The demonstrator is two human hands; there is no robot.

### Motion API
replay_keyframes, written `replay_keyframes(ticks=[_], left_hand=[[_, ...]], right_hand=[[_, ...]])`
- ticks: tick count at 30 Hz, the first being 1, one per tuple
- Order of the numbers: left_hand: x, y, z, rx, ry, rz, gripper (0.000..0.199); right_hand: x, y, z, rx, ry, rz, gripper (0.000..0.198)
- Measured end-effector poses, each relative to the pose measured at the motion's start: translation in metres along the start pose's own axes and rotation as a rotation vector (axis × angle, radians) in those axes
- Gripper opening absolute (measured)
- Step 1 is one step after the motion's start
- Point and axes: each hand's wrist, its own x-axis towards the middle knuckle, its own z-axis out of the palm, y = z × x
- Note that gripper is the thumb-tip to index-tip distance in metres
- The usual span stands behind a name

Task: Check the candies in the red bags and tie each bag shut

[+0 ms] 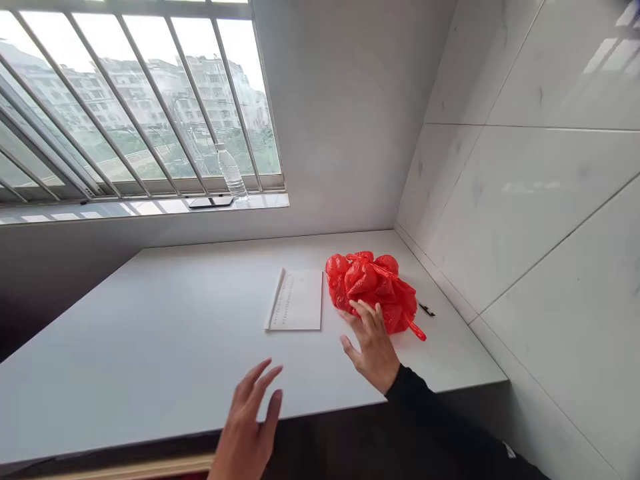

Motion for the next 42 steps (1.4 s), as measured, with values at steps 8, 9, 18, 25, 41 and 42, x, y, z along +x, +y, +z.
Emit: replay_keyframes(ticks=[8,9,18,25,41,42], left_hand=[[0.087,-0.004,0.074,-0.012,-0.203,0.072,0.051],[0.092,-0.006,0.079,-0.017,-0.204,0.051,0.052],[0.143,-0.002,0.053,-0.203,-0.111,-0.131,0.052],[0.063,0.034,-0.011,-0.532,-0.175,-0.233,0.042],[0.023,0.016,-0.006,-0.643,-0.075,-0.351,0.038],[0.023,0.016,-0.007,-0.628,-0.07,-0.351,0.035]], right_hand=[[0.016,0.032,-0.028,-0.027,0.078,0.14,0.043],[0.032,0.04,-0.032,-0.047,0.121,0.171,0.044],[0.132,0.08,-0.016,-0.088,0.094,0.308,0.032],[0.099,-0.015,-0.036,0.124,0.151,0.251,0.025],[0.014,-0.063,0.006,0.373,-0.31,0.158,0.034],[0.014,-0.062,0.01,0.356,-0.322,0.148,0.035]])
